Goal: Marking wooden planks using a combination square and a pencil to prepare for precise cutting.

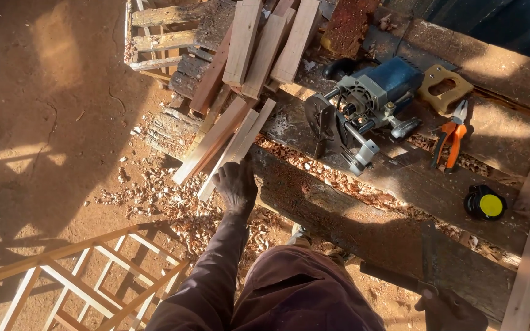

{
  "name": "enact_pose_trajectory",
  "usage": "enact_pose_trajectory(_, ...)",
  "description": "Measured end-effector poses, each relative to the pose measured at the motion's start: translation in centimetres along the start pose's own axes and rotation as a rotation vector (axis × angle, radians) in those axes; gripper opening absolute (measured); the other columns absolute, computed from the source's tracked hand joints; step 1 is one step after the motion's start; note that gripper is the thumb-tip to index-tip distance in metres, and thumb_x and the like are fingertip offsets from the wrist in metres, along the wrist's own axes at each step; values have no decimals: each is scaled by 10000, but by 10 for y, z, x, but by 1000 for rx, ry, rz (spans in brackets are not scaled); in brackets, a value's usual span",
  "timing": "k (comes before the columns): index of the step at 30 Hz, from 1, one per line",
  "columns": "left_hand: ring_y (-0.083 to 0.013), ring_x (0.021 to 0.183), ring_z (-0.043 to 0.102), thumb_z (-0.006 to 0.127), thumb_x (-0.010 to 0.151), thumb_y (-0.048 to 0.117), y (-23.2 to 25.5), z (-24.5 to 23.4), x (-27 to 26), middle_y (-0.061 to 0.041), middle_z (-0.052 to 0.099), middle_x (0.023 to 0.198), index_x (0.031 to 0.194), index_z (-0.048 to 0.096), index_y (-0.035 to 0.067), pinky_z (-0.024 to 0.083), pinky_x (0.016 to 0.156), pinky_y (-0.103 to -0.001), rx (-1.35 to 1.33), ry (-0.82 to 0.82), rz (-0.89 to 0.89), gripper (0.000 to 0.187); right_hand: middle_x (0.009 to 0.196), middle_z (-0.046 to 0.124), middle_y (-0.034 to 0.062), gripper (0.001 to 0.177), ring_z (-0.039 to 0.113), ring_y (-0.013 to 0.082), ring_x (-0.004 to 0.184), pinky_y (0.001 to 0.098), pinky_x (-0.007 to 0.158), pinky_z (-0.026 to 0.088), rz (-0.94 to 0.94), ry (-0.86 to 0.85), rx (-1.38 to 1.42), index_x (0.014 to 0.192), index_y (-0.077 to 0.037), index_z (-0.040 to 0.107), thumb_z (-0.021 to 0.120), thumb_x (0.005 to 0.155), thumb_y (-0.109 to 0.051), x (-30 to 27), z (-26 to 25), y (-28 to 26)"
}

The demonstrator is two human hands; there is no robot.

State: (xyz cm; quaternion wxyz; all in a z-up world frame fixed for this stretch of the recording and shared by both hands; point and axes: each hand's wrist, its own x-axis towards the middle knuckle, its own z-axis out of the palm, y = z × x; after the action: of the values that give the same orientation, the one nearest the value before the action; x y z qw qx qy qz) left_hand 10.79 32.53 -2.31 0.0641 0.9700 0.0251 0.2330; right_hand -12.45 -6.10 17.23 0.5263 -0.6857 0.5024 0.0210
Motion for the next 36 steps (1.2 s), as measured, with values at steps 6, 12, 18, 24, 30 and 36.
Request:
enact_pose_trajectory(6,-244,870,497,570,998,357,-5,10,-3,-10,590,898,1032,704,233,393,809,-425,23,-185,-23,186,707,631,210,292,538,324,679,461,693,451,14,-36,-88,778,107,759,781,960,-120,3,1,5)
enact_pose_trajectory(12,-190,684,422,670,933,115,-7,6,-7,-22,486,767,1072,719,173,370,539,-311,-37,-64,300,158,735,691,200,260,608,312,740,466,808,483,-101,-112,-46,707,98,733,755,922,-47,21,-2,24)
enact_pose_trajectory(18,-202,719,456,698,961,393,-3,11,7,-39,554,836,840,660,145,375,612,-358,-115,-148,24,279,752,684,213,218,608,289,787,428,845,501,-94,-114,29,758,100,733,739,944,-15,27,-1,29)
enact_pose_trajectory(24,-236,857,478,721,934,483,8,16,29,-97,493,1083,1061,562,97,462,618,-361,-58,-195,-76,436,722,657,182,154,602,256,741,401,753,488,-127,-46,145,792,95,716,739,918,9,17,4,39)
enact_pose_trajectory(30,-214,644,529,771,849,645,18,5,39,-147,584,1037,1009,571,39,451,473,-359,-178,-303,-133,658,708,659,126,196,595,208,750,359,757,461,-79,-19,174,732,57,713,762,898,-36,6,6,26)
enact_pose_trajectory(36,-234,744,455,638,899,691,24,9,26,-87,543,898,956,550,113,379,559,-375,-184,-372,87,587,693,694,96,212,601,176,713,333,741,442,-170,-76,98,714,25,741,772,901,-69,30,-6,52)
